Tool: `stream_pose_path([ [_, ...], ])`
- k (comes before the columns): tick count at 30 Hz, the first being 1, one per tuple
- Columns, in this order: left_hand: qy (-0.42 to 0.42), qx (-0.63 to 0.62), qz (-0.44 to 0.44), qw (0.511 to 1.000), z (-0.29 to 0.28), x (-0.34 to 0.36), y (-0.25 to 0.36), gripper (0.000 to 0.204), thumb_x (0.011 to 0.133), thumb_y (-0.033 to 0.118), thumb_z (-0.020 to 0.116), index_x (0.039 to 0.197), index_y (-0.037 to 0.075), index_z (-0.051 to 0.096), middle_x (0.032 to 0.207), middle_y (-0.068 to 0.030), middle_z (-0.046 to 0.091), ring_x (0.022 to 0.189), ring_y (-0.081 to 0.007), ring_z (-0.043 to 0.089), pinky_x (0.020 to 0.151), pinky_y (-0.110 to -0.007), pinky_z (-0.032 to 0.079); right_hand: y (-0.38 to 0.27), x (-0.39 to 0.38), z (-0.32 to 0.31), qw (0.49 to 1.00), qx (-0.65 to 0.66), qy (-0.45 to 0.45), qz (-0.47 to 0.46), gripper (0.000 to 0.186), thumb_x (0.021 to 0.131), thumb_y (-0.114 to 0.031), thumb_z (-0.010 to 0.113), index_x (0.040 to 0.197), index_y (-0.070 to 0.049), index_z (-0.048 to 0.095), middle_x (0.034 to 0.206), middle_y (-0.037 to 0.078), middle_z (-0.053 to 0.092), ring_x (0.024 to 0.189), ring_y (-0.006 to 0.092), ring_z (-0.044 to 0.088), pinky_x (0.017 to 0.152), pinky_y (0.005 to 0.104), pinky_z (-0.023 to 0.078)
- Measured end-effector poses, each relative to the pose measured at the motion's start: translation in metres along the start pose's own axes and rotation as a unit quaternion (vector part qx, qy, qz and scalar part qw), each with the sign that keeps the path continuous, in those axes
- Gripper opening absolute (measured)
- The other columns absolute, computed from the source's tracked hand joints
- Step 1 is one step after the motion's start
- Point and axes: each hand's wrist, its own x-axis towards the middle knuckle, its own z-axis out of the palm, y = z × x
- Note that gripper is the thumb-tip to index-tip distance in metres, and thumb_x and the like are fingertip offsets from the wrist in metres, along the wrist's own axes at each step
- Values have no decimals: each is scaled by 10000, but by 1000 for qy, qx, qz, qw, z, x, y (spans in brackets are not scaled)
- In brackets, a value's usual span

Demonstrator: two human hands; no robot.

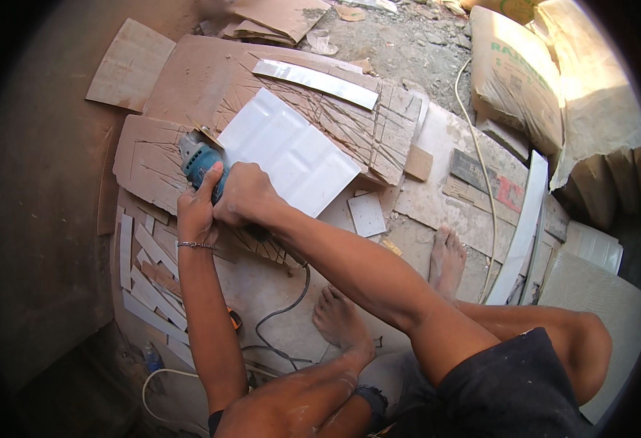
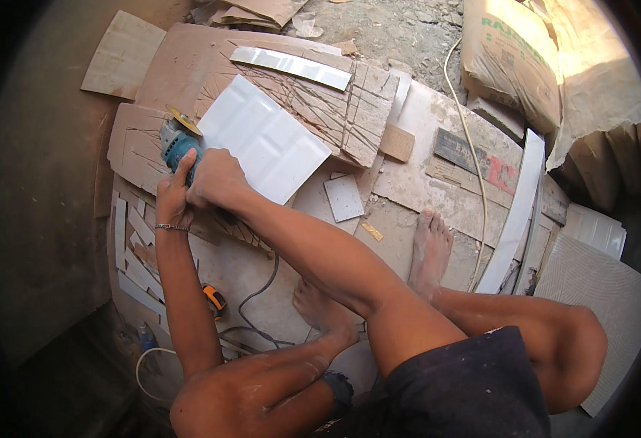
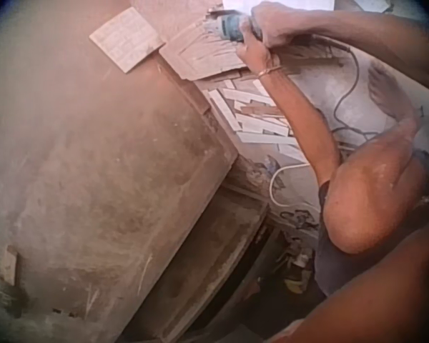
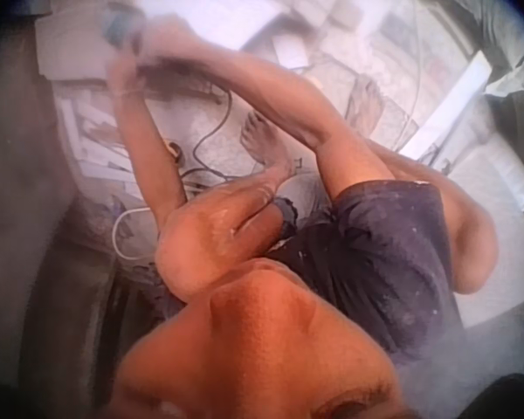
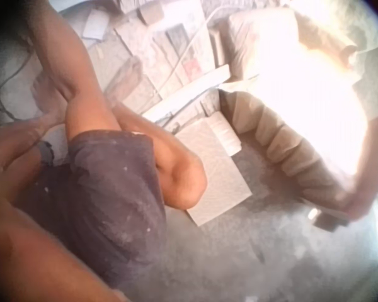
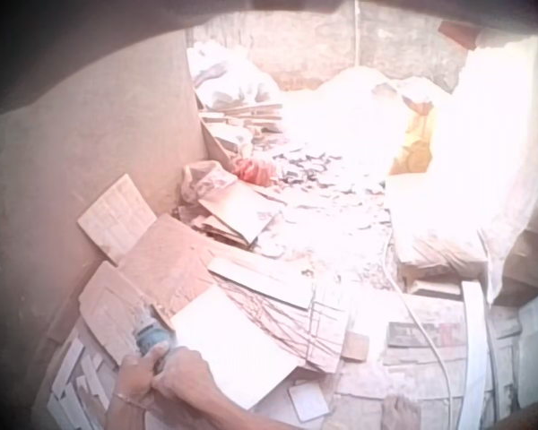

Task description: The person measures a white ceramic tile with a tape measure, marks a line with a utility knife, and cuts the tile using an angle grinder. The person then hands the cut tile to a coworker.

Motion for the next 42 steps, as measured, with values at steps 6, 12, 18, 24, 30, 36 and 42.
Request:
stream_pose_path([
  [6, 10, -5, 5, 1000, 0, -3, 1, 426, 942, 286, 828, 1086, -78, 660, 994, -120, 727, 835, -182, 725, 719, -329, 595, -6, -6, -5, 1000, 14, -10, 18, 467, 701, -241, 812, 978, 120, 711, 1050, 318, 732, 1041, 427, 744, 897, 431, 615],
  [12, 17, -6, 0, 1000, 4, -7, 2, 425, 933, 274, 839, 1075, -85, 662, 988, -118, 724, 826, -178, 721, 711, -328, 589, -5, -9, -8, 999, 19, -24, 31, 482, 700, -231, 833, 1011, 114, 706, 1076, 310, 733, 1068, 425, 740, 917, 432, 614],
  [18, 16, -6, 3, 1000, 3, -6, 0, 434, 930, 271, 841, 1077, -95, 657, 985, -120, 723, 822, -182, 723, 708, -331, 589, -4, -7, -7, 999, 23, -25, 29, 483, 700, -228, 827, 1016, 116, 705, 1081, 312, 732, 1067, 425, 742, 912, 429, 616],
  [24, 16, 0, 7, 1000, 3, -7, -1, 424, 940, 266, 831, 1077, -96, 659, 983, -119, 725, 824, -180, 724, 705, -329, 587, -2, -7, -5, 999, 20, -24, 27, 480, 693, -221, 826, 1013, 116, 706, 1081, 316, 731, 1066, 426, 742, 909, 429, 617],
  [30, 12, 4, 13, 1000, 4, -7, -5, 413, 949, 269, 821, 1073, -92, 664, 982, -114, 726, 819, -173, 721, 700, -323, 584, -2, -10, -8, 999, 16, -28, 33, 481, 685, -223, 831, 999, 120, 707, 1073, 317, 731, 1064, 426, 742, 903, 431, 620],
  [36, 14, -9, 3, 1000, 6, -12, -4, 375, 922, 257, 851, 1041, -62, 694, 951, -81, 719, 783, -144, 694, 687, -307, 569, 0, -13, -8, 999, 22, -27, 27, 466, 678, -224, 827, 966, 123, 707, 1052, 325, 731, 1041, 430, 747, 885, 433, 621],
  [42, 14, -6, 10, 1000, 7, -16, -4, 363, 927, 262, 845, 1044, -48, 697, 949, -74, 720, 783, -141, 698, 691, -302, 569, 1, -18, -10, 999, 28, -23, 20, 456, 675, -234, 828, 935, 122, 710, 1001, 323, 736, 1008, 439, 751, 874, 440, 619],
])
